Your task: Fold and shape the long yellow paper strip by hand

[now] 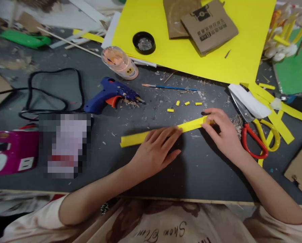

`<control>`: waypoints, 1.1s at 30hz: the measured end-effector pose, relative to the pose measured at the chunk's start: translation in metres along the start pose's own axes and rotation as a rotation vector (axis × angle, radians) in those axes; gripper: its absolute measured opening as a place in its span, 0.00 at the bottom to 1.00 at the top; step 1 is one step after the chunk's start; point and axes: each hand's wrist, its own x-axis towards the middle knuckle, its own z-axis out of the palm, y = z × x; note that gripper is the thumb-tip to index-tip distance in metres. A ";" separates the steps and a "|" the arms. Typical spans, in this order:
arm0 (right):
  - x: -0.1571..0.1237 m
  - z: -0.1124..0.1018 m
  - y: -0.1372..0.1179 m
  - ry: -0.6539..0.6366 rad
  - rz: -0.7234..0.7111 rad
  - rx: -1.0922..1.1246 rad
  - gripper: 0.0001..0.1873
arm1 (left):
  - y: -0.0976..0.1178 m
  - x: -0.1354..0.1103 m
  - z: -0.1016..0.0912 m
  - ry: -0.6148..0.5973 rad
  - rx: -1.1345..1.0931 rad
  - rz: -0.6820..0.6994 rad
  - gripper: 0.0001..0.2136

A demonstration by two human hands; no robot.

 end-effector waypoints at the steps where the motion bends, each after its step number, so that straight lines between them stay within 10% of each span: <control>1: 0.002 0.000 -0.001 0.022 0.046 0.118 0.03 | 0.002 0.001 -0.003 -0.022 -0.073 0.006 0.20; 6: 0.018 0.008 -0.006 0.096 0.107 0.321 0.12 | 0.009 0.008 -0.014 -0.053 -0.507 -0.018 0.11; 10: 0.031 0.022 -0.015 0.054 0.041 0.348 0.21 | 0.000 0.023 -0.011 0.055 -0.770 -0.322 0.12; 13: 0.036 0.034 -0.021 0.055 0.015 0.480 0.23 | -0.007 0.032 -0.003 -0.080 -1.036 -0.422 0.07; 21: 0.041 0.047 -0.028 0.013 0.254 0.699 0.17 | -0.007 0.036 0.012 0.058 -1.206 -0.452 0.05; 33: 0.035 0.052 -0.028 -0.055 0.242 0.646 0.19 | -0.013 0.033 0.019 0.135 -1.175 -0.385 0.13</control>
